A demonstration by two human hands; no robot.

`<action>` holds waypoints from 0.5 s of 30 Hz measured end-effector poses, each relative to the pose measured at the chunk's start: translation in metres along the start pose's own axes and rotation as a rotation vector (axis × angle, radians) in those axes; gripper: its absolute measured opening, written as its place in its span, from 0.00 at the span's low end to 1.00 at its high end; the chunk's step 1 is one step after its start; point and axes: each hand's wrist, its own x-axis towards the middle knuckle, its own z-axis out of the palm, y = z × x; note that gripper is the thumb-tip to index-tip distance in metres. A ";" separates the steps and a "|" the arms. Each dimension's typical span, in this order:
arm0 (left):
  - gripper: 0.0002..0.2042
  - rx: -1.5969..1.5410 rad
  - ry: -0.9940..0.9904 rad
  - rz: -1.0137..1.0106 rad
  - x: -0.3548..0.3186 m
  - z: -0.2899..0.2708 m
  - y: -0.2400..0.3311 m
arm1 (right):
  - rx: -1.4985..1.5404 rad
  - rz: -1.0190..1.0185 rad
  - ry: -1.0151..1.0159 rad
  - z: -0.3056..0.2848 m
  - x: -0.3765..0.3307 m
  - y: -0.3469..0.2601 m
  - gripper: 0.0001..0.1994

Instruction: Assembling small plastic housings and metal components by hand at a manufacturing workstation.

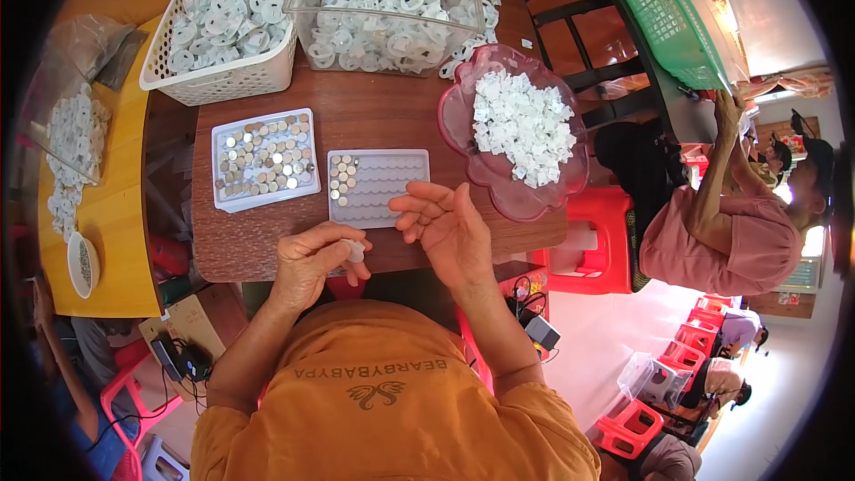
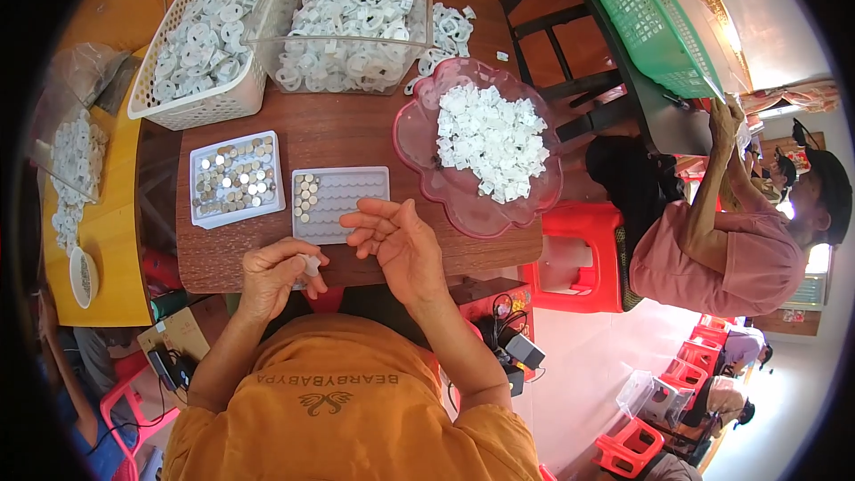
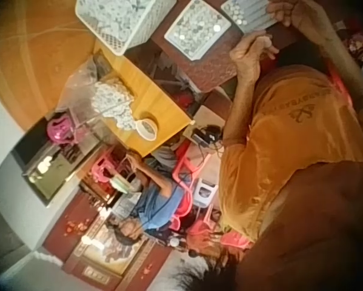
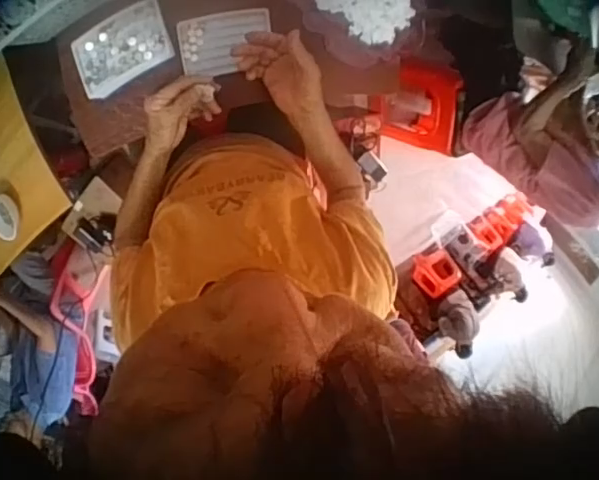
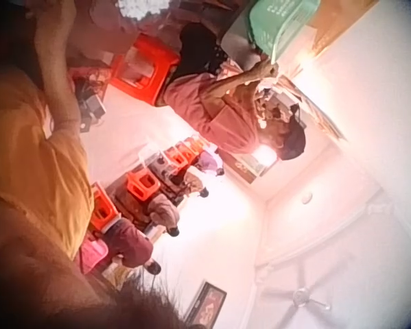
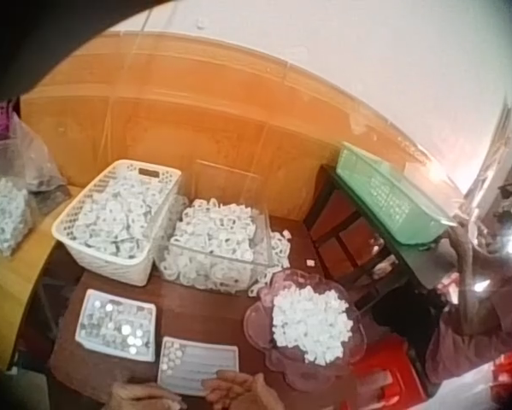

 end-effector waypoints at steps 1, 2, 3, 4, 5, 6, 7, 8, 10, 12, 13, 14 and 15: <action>0.11 0.019 0.002 -0.005 -0.001 0.000 -0.001 | 0.007 0.002 0.005 -0.001 0.000 0.000 0.30; 0.11 0.039 0.004 -0.010 -0.001 0.001 -0.001 | 0.009 0.005 0.006 -0.001 0.000 0.001 0.30; 0.11 0.038 0.007 -0.011 -0.001 0.001 -0.001 | 0.019 0.011 0.004 -0.001 0.001 0.002 0.30; 0.11 0.038 0.005 -0.007 -0.001 0.001 -0.001 | 0.029 0.018 0.002 -0.001 0.001 0.003 0.30; 0.11 0.037 0.003 -0.003 -0.001 0.000 -0.001 | 0.030 0.021 0.002 -0.001 0.001 0.004 0.30; 0.11 0.037 0.005 -0.004 -0.001 0.000 -0.001 | 0.037 0.026 -0.002 0.000 0.002 0.004 0.30; 0.11 0.030 -0.001 -0.002 -0.001 0.000 -0.001 | 0.043 0.032 -0.006 0.000 0.003 0.005 0.30; 0.11 0.024 -0.007 -0.001 0.000 -0.001 -0.001 | 0.043 0.034 -0.005 0.000 0.003 0.005 0.30; 0.11 0.022 -0.005 -0.002 0.000 0.000 -0.001 | 0.034 0.025 -0.009 0.001 0.004 0.005 0.32; 0.11 0.021 -0.003 -0.001 0.000 0.000 -0.001 | 0.066 0.018 -0.021 0.004 0.003 0.003 0.29; 0.11 0.016 -0.003 0.000 0.000 0.000 -0.001 | 0.098 0.009 -0.033 0.005 0.003 0.002 0.26; 0.11 0.011 -0.003 0.003 0.000 -0.001 -0.002 | 0.098 0.011 -0.034 0.005 0.003 0.002 0.26; 0.11 0.010 -0.001 0.003 0.000 -0.001 -0.002 | 0.046 -0.003 -0.017 0.005 0.003 0.002 0.21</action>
